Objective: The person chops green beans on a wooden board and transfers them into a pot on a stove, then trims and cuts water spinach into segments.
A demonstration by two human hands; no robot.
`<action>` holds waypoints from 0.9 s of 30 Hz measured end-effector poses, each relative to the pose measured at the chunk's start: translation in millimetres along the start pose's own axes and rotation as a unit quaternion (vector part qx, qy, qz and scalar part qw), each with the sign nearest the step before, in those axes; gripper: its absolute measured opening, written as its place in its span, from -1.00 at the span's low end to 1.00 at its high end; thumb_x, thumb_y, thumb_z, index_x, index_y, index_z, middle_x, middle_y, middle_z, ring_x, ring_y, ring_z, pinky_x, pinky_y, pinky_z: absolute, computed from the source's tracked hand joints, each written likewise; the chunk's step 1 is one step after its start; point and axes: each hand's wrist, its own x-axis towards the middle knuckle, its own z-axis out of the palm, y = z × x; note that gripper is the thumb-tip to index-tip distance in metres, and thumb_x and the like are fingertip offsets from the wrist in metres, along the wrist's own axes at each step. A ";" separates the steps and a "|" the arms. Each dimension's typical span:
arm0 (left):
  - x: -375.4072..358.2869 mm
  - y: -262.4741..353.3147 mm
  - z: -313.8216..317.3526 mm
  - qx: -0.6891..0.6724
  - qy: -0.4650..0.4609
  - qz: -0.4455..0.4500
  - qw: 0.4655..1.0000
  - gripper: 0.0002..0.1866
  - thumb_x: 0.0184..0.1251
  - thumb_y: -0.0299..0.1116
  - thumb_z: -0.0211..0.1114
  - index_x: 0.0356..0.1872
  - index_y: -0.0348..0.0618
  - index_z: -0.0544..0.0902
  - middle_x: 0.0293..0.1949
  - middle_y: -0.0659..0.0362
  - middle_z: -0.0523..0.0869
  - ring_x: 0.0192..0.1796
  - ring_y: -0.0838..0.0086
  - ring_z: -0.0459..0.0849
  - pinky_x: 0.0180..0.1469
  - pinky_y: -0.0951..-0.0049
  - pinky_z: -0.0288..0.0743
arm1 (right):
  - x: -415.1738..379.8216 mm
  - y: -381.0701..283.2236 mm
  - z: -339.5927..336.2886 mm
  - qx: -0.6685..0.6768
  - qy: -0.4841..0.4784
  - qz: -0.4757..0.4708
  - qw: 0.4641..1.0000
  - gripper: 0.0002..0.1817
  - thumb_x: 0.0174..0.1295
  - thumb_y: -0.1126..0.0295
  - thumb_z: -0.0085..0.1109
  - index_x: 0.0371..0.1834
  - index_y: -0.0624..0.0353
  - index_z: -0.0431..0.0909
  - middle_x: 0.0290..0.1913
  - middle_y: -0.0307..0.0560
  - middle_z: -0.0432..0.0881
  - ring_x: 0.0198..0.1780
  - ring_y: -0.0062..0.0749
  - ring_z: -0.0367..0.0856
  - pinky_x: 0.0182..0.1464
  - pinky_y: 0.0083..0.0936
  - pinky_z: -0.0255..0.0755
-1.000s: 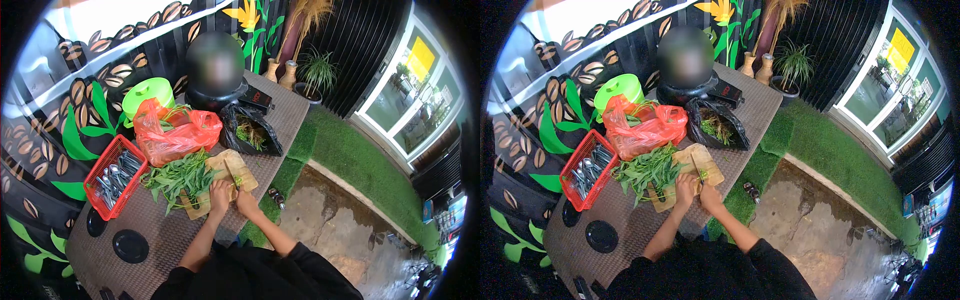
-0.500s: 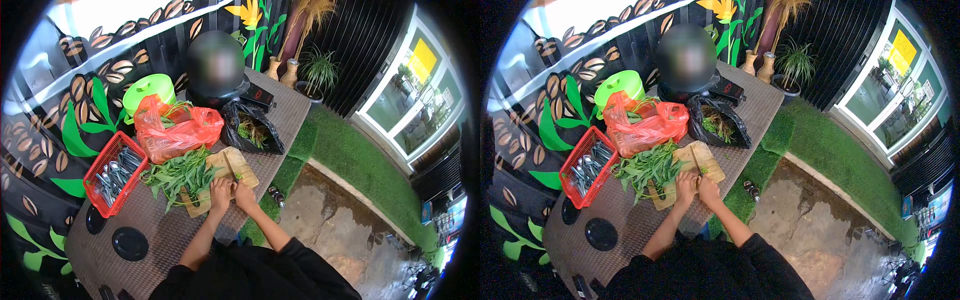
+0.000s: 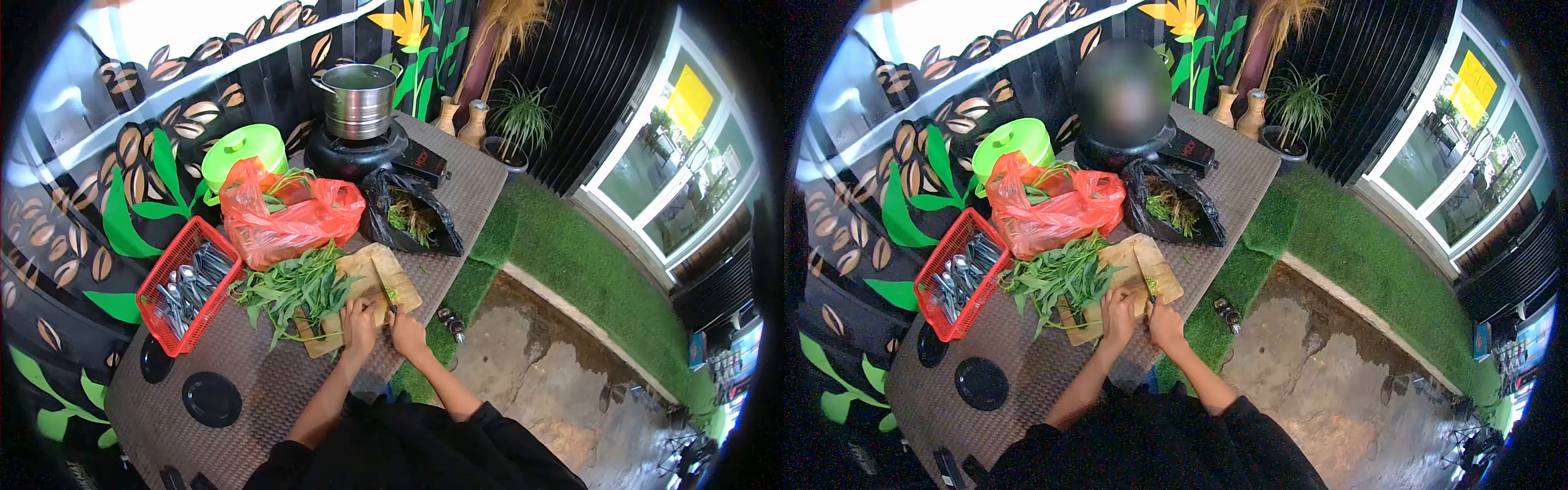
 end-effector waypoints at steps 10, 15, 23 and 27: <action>7.4 -12.5 18.1 -0.109 -0.018 -0.043 0.993 -0.89 0.03 -0.55 0.25 -0.36 -0.26 0.63 -0.27 0.07 0.60 -0.11 0.19 0.49 0.00 0.26 0.35 | 0.3 0.0 -13.8 -0.040 -0.018 -0.049 0.998 -0.61 0.34 0.17 -0.19 -0.12 0.37 0.36 -0.39 0.34 0.60 -0.29 0.19 0.62 -0.24 -0.04 0.50; 4.6 -11.2 19.4 -0.101 -0.014 -0.043 0.994 -0.90 0.06 -0.55 0.23 -0.36 -0.26 0.62 -0.28 0.08 0.59 -0.11 0.17 0.48 -0.01 0.26 0.35 | -11.6 -1.0 -3.6 -0.050 -0.001 -0.032 0.998 -0.62 0.35 0.19 -0.19 -0.09 0.36 0.31 -0.41 0.29 0.61 -0.32 0.14 0.64 -0.28 -0.07 0.53; 6.4 -7.8 16.3 -0.102 -0.007 -0.031 0.994 -0.91 0.13 -0.53 0.18 -0.35 -0.26 0.62 -0.27 0.08 0.58 -0.12 0.16 0.46 0.00 0.26 0.33 | 24.3 0.3 12.8 -0.042 0.044 -0.064 0.996 -0.66 0.35 0.19 -0.18 -0.15 0.33 0.30 -0.45 0.25 0.62 -0.38 0.08 0.66 -0.36 -0.08 0.55; 5.5 -11.0 18.1 -0.106 -0.002 -0.042 0.994 -0.91 0.12 -0.53 0.18 -0.35 -0.26 0.61 -0.27 0.08 0.58 -0.11 0.15 0.46 0.00 0.25 0.32 | 2.5 -3.6 8.5 -0.007 0.007 -0.039 0.999 -0.64 0.35 0.17 -0.18 -0.16 0.34 0.27 -0.45 0.34 0.59 -0.35 0.23 0.61 -0.32 -0.03 0.51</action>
